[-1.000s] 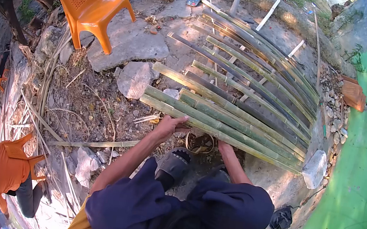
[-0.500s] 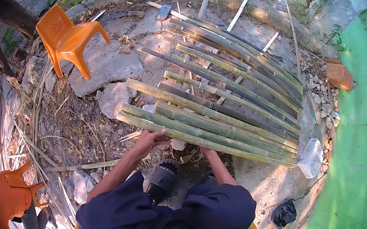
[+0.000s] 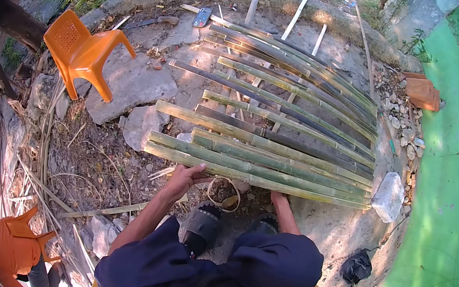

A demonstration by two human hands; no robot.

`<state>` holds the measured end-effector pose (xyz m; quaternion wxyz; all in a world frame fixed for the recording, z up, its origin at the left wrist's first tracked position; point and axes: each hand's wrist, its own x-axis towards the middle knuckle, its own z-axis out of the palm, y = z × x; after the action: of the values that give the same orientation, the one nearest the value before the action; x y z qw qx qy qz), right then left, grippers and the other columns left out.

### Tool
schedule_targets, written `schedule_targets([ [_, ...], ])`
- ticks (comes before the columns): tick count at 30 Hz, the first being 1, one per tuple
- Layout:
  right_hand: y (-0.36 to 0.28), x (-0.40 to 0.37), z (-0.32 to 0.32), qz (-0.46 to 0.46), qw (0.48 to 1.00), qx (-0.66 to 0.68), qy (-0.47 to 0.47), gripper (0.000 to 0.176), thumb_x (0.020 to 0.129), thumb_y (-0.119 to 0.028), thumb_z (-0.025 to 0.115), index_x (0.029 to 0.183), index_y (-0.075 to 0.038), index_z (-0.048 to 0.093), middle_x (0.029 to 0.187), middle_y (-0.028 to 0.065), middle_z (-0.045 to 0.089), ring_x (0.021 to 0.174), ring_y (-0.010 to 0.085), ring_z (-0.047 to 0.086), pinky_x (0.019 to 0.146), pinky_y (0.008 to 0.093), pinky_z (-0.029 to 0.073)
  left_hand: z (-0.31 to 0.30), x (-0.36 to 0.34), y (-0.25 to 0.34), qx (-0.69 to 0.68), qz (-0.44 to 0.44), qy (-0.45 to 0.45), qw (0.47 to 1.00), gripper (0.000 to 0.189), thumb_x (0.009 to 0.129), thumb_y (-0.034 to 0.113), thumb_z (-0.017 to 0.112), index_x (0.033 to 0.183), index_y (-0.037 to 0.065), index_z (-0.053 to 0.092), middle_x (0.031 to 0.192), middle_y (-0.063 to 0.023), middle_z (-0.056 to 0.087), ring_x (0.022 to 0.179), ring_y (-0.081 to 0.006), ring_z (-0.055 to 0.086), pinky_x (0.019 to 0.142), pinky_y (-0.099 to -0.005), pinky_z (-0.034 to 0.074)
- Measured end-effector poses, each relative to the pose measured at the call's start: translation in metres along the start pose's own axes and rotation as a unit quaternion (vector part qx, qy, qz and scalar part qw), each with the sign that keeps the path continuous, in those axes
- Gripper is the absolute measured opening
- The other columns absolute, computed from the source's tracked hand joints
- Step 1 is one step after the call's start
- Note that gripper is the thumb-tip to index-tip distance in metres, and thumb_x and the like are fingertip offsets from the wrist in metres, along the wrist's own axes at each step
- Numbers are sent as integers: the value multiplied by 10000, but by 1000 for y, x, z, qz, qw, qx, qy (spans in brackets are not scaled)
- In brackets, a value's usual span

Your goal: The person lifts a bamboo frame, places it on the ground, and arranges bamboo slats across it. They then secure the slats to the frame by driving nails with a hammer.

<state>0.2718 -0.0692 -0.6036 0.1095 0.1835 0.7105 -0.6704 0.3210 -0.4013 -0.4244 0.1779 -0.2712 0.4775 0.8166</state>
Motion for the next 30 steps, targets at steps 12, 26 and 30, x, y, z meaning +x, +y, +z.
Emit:
schedule_targets([
  [12,36,5,53,-82,993,-83,-18,513,958,-272,734,1417,-109,577,1446,184,571,1345,377,544,1098,526,441,8,-8,9,7,-1,11,1000,396,1036,143,620,1326,-112,539,1288,-251,666,1167,-334,698,1004,-464,615],
  [26,40,25,39,-155,973,-168,2,520,953,-253,737,1424,-104,575,1448,191,572,1349,395,540,1113,536,423,-1,0,-2,-10,-9,21,1000,354,1035,119,608,1309,-96,545,1272,-258,670,1167,-346,697,1011,-486,614],
  [30,45,29,25,-181,963,-202,10,522,951,-247,738,1425,-103,574,1449,193,572,1350,399,538,1118,539,418,-6,4,-9,-31,-8,29,999,373,1021,91,621,1346,-50,505,1272,-227,656,1107,-342,709,985,-509,617],
])
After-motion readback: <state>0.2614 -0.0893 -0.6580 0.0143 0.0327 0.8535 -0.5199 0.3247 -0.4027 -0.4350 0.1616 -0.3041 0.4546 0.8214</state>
